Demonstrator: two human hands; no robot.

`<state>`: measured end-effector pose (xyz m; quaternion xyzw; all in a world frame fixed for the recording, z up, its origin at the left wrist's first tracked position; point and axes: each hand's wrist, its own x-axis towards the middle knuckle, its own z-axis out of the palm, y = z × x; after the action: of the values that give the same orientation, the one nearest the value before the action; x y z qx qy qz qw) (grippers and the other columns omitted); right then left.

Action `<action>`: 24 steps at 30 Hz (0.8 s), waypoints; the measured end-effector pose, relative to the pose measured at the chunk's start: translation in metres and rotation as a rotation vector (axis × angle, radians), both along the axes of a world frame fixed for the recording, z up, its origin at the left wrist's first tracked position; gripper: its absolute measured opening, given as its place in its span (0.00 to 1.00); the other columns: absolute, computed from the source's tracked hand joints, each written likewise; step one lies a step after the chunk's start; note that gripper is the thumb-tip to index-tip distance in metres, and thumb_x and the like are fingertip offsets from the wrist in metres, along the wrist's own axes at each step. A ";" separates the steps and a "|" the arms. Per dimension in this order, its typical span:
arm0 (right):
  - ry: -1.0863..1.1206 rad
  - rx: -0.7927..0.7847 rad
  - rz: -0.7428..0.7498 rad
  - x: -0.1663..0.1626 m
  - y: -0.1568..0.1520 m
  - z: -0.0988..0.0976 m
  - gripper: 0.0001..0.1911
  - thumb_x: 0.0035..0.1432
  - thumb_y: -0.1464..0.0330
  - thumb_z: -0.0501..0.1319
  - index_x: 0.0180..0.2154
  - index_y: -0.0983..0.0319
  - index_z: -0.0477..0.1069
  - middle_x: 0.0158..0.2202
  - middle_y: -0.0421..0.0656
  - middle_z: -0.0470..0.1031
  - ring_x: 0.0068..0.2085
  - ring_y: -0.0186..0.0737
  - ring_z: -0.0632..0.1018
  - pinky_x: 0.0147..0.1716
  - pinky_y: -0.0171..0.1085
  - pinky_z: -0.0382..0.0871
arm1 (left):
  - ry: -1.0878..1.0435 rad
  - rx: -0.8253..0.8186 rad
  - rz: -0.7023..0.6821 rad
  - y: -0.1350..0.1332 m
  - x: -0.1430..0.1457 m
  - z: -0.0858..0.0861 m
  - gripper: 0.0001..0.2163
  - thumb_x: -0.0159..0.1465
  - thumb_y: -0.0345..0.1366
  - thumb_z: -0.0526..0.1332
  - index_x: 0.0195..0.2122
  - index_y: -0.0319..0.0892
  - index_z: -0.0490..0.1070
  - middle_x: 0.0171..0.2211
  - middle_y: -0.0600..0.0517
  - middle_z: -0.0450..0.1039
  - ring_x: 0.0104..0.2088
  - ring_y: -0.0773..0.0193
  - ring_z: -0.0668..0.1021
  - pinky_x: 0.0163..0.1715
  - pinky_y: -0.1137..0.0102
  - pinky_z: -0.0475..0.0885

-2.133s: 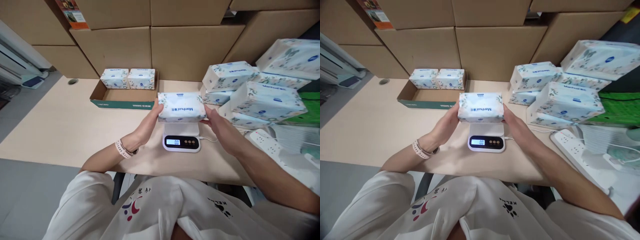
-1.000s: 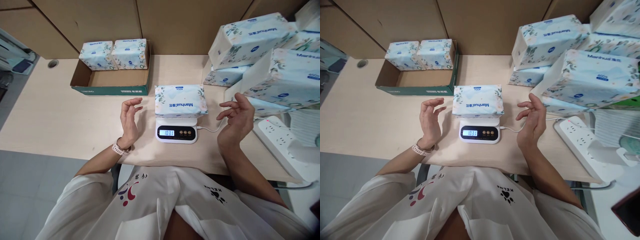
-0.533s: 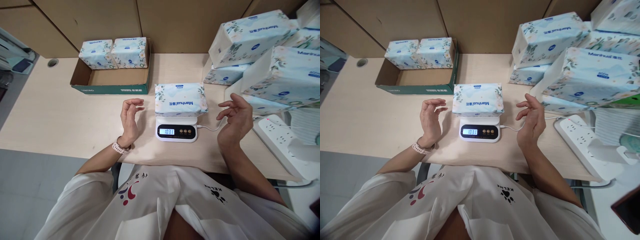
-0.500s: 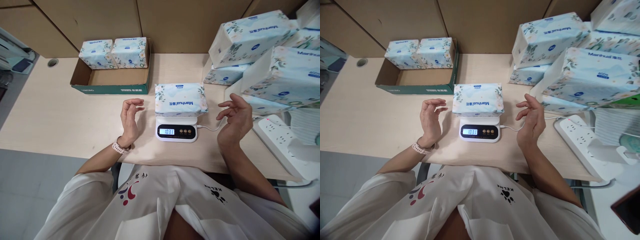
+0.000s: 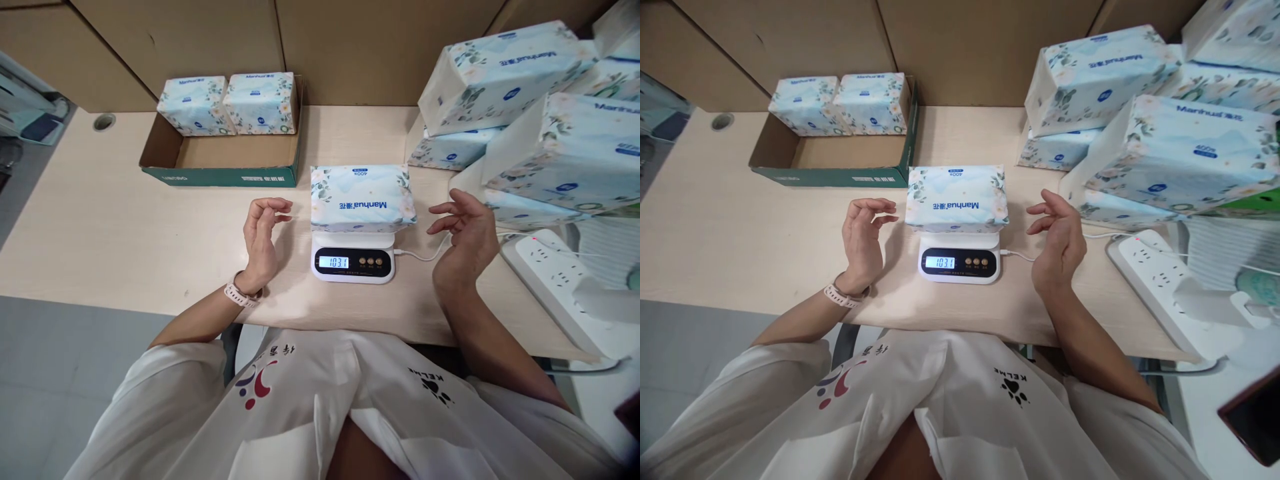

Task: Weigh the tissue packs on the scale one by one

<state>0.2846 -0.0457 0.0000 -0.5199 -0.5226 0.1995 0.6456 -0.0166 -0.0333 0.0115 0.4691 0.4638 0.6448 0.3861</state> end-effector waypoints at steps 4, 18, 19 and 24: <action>0.005 -0.041 0.000 -0.001 0.000 0.000 0.31 0.75 0.46 0.51 0.57 0.60 0.79 0.44 0.47 0.83 0.34 0.39 0.79 0.40 0.46 0.74 | 0.013 -0.018 -0.005 0.000 -0.001 -0.002 0.15 0.71 0.53 0.65 0.40 0.47 0.77 0.43 0.49 0.81 0.44 0.61 0.83 0.45 0.65 0.80; -0.434 -0.207 0.276 0.008 -0.003 -0.010 0.38 0.72 0.37 0.44 0.70 0.47 0.67 0.72 0.44 0.72 0.77 0.56 0.66 0.78 0.69 0.46 | 0.237 -0.136 -0.446 -0.005 -0.007 -0.014 0.37 0.66 0.65 0.66 0.72 0.56 0.67 0.82 0.49 0.51 0.84 0.45 0.46 0.84 0.49 0.40; -0.464 -0.205 0.305 0.007 -0.003 -0.013 0.37 0.72 0.37 0.45 0.70 0.46 0.67 0.74 0.44 0.70 0.79 0.56 0.63 0.79 0.71 0.42 | 0.243 -0.124 -0.463 -0.007 -0.005 -0.014 0.39 0.67 0.67 0.65 0.73 0.55 0.65 0.83 0.49 0.48 0.84 0.45 0.43 0.84 0.51 0.36; -0.453 -0.197 0.385 -0.008 -0.013 -0.018 0.35 0.69 0.39 0.51 0.67 0.50 0.68 0.77 0.46 0.63 0.81 0.58 0.59 0.79 0.72 0.41 | 0.301 -0.066 -0.558 -0.004 0.005 -0.002 0.40 0.64 0.69 0.66 0.71 0.53 0.69 0.81 0.47 0.53 0.84 0.43 0.41 0.84 0.48 0.34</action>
<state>0.2765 -0.0584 -0.0175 -0.5026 -0.7203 0.2467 0.4096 -0.0117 -0.0377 0.0094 0.6555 0.3897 0.4220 0.4903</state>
